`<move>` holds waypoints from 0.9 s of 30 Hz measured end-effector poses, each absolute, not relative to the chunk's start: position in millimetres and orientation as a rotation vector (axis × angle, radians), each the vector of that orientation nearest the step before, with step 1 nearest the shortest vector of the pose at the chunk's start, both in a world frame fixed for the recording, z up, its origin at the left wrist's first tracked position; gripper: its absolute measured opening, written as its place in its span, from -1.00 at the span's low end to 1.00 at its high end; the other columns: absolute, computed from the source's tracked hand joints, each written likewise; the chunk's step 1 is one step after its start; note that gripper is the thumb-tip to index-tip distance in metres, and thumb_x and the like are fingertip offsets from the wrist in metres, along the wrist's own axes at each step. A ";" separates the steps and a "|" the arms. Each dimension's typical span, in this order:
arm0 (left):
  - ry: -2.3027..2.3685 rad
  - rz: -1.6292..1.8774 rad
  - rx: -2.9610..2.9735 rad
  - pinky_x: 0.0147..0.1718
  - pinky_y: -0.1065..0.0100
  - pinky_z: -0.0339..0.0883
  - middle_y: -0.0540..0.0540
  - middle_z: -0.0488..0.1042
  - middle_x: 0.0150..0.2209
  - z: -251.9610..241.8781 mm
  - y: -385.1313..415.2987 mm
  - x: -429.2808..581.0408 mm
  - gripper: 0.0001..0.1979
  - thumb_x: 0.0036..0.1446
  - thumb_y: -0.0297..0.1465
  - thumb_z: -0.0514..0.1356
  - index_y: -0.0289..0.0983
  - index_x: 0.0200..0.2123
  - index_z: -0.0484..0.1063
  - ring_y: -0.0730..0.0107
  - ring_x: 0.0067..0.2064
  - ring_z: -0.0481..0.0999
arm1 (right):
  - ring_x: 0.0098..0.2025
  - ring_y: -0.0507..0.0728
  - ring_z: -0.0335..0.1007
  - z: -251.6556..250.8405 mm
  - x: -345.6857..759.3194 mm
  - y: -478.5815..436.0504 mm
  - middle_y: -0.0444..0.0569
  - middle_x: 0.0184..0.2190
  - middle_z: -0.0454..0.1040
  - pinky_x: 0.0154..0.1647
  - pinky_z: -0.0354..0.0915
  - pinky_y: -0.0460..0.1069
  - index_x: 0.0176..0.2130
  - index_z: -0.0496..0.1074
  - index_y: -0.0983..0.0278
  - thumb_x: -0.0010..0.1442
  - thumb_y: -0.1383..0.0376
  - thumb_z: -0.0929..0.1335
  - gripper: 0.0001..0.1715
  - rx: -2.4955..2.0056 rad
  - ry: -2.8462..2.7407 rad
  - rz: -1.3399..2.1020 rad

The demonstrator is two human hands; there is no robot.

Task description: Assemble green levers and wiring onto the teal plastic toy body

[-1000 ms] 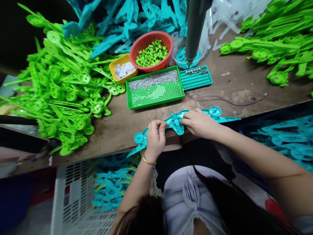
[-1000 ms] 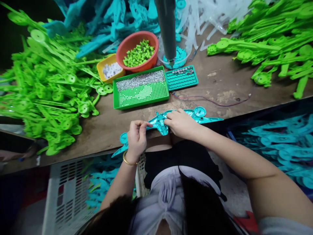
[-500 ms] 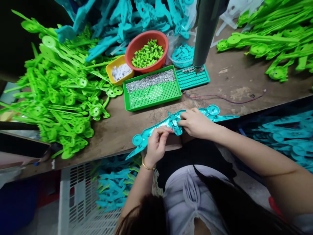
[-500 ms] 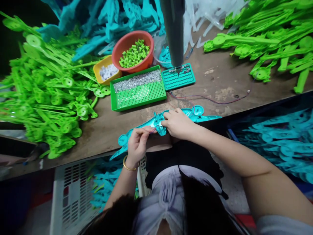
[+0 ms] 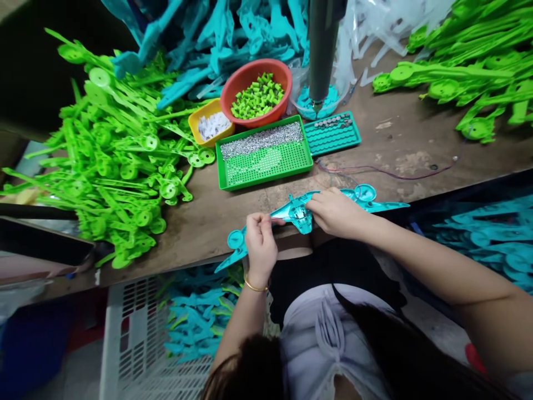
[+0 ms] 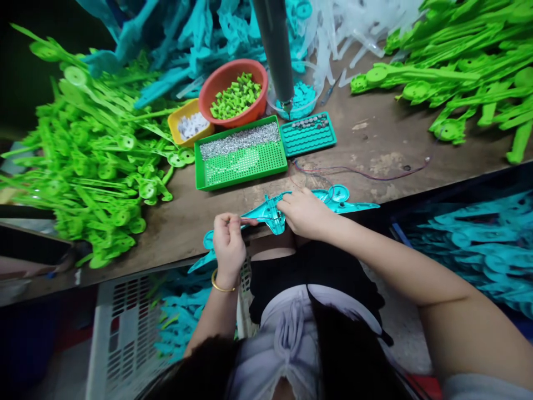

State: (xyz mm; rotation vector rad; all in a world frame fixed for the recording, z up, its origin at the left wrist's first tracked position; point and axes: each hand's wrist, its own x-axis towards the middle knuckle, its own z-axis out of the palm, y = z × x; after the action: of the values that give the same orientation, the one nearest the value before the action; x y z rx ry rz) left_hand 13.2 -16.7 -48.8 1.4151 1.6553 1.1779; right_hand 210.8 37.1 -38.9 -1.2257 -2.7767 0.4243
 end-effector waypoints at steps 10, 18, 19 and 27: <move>1.435 1.381 1.070 -0.20 0.26 0.46 0.01 0.55 -0.45 -54.3 1.1 31.3 -0.78 0.28 -0.18 0.06 -0.20 -0.30 0.18 0.36 -0.31 0.61 | -0.22 0.16 0.26 -38.2 210.4 37.2 0.09 -0.25 0.44 -0.24 -0.07 0.04 -0.21 0.46 0.34 0.28 0.38 0.18 -0.71 -1.211 -2.808 0.389; 1.436 1.403 1.123 -0.20 0.30 0.44 0.00 0.55 -0.42 -37.3 0.8 5.8 -0.79 0.27 -0.20 0.09 -0.21 -0.30 0.22 0.39 -0.32 0.59 | -0.22 0.15 0.25 -39.4 219.6 34.6 0.07 -0.26 0.45 -0.20 -0.02 0.03 -0.15 0.47 0.33 0.28 0.41 0.19 -0.70 -1.096 -2.799 0.358; 1.517 1.376 1.229 -0.19 0.31 0.42 0.00 0.55 -0.40 -34.4 -3.2 -2.3 -0.80 0.27 -0.21 0.09 -0.22 -0.30 0.24 0.40 -0.30 0.58 | -0.23 0.14 0.25 -39.5 223.1 35.6 0.06 -0.27 0.45 -0.19 0.00 0.03 -0.13 0.46 0.33 0.28 0.42 0.19 -0.70 -1.080 -2.786 0.318; 2.103 1.006 1.694 -0.15 0.33 0.33 -0.12 0.54 -0.23 -50.5 -29.2 -45.5 -0.76 0.29 -0.23 0.04 -0.26 -0.23 0.40 0.33 -0.16 0.52 | -0.05 0.15 0.25 -49.2 226.2 50.7 0.00 -0.11 0.49 0.16 -0.01 0.13 -0.15 0.48 0.21 0.28 0.40 0.22 -0.72 -1.129 -2.453 -0.221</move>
State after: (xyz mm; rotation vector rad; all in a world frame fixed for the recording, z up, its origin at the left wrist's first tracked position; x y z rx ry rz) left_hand -45.5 -29.2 -50.5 1.6943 2.1035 1.0059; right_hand 226.2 50.7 -49.2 -1.1290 -2.4533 -0.2213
